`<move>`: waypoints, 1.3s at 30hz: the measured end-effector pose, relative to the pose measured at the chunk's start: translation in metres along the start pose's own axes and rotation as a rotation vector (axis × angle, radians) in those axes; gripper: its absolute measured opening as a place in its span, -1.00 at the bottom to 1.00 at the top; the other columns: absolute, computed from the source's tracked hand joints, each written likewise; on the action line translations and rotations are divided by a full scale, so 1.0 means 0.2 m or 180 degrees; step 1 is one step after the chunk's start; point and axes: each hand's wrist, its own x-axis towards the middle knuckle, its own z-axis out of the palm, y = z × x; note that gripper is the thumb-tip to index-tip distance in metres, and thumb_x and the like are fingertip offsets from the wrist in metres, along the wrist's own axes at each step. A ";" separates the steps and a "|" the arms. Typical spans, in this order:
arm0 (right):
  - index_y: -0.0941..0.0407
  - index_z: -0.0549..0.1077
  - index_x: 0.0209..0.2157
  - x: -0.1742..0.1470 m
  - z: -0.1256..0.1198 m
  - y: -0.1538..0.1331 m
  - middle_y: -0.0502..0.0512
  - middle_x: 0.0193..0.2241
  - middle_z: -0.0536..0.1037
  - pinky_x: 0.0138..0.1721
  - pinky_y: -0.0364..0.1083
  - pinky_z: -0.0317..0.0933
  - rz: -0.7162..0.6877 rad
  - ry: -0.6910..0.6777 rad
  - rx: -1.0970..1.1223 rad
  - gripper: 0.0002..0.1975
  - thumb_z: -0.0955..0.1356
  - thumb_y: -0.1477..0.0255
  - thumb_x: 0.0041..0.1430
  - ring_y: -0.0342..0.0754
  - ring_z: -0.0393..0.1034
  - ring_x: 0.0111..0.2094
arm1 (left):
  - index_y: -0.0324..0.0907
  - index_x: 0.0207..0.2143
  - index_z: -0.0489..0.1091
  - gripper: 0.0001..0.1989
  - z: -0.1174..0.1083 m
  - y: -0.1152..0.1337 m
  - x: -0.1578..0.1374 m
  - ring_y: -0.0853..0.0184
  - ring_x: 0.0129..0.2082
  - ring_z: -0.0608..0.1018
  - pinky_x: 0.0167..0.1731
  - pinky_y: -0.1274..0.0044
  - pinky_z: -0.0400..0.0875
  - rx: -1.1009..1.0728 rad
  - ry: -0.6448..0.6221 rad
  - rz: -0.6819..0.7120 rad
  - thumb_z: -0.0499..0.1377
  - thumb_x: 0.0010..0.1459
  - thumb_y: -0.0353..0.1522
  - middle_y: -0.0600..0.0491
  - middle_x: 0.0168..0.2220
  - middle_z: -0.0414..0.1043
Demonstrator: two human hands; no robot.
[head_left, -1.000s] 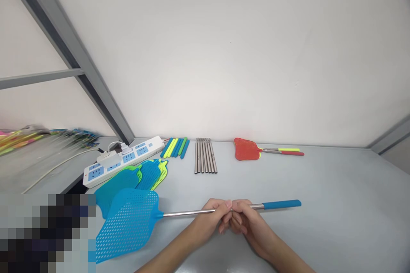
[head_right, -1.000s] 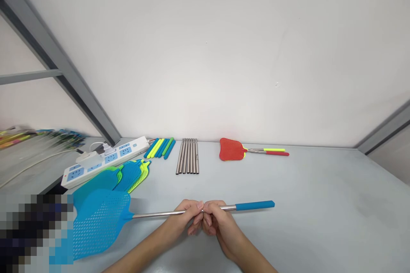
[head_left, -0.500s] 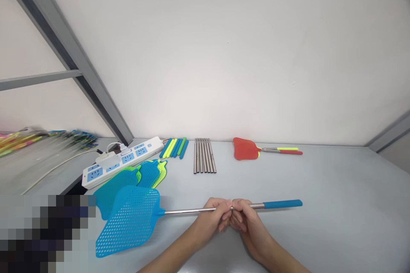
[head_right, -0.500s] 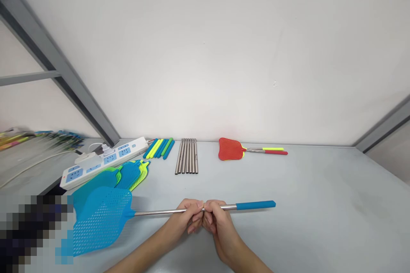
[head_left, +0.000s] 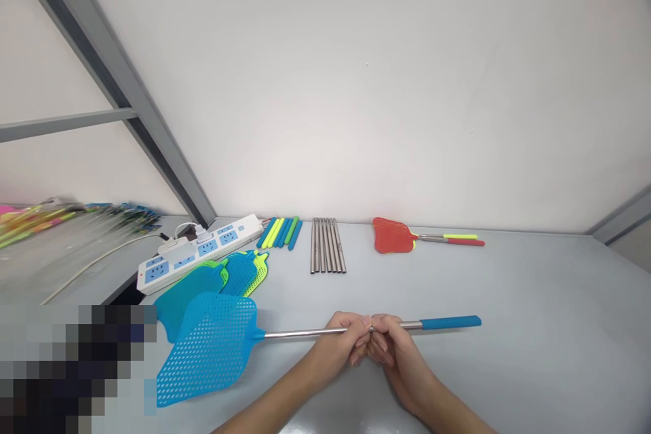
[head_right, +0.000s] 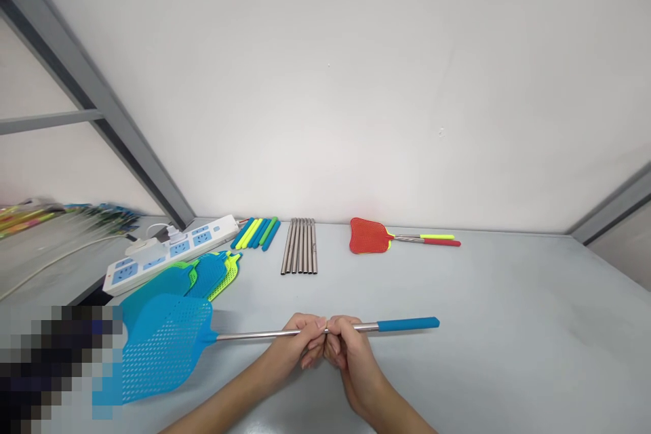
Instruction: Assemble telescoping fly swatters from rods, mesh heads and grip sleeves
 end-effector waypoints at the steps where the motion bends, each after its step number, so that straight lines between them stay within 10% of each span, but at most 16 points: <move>1: 0.13 0.09 -0.82 0.00 0.00 0.00 -0.11 -0.84 0.01 -0.56 -0.14 -0.10 0.0014 0.0006 0.0007 -0.64 0.15 0.48 0.00 -0.19 -0.06 -0.69 | -0.19 -0.76 0.04 -0.60 0.00 0.00 0.00 0.53 -0.77 0.11 -0.65 0.60 0.04 0.0012 0.0003 0.0011 -0.04 0.04 -0.19 0.20 -0.84 0.03; 39: 0.11 0.10 -0.84 -0.01 0.02 -0.02 -0.10 -0.85 0.03 -0.53 -0.12 -0.08 0.0149 0.0125 0.0078 -0.61 0.20 0.41 -0.01 -0.18 -0.03 -0.70 | -0.19 -0.79 0.04 -0.53 0.02 0.01 0.00 0.52 -0.76 0.16 -0.64 0.61 0.12 0.0188 0.0139 0.0218 -0.08 0.06 -0.14 0.20 -0.84 0.01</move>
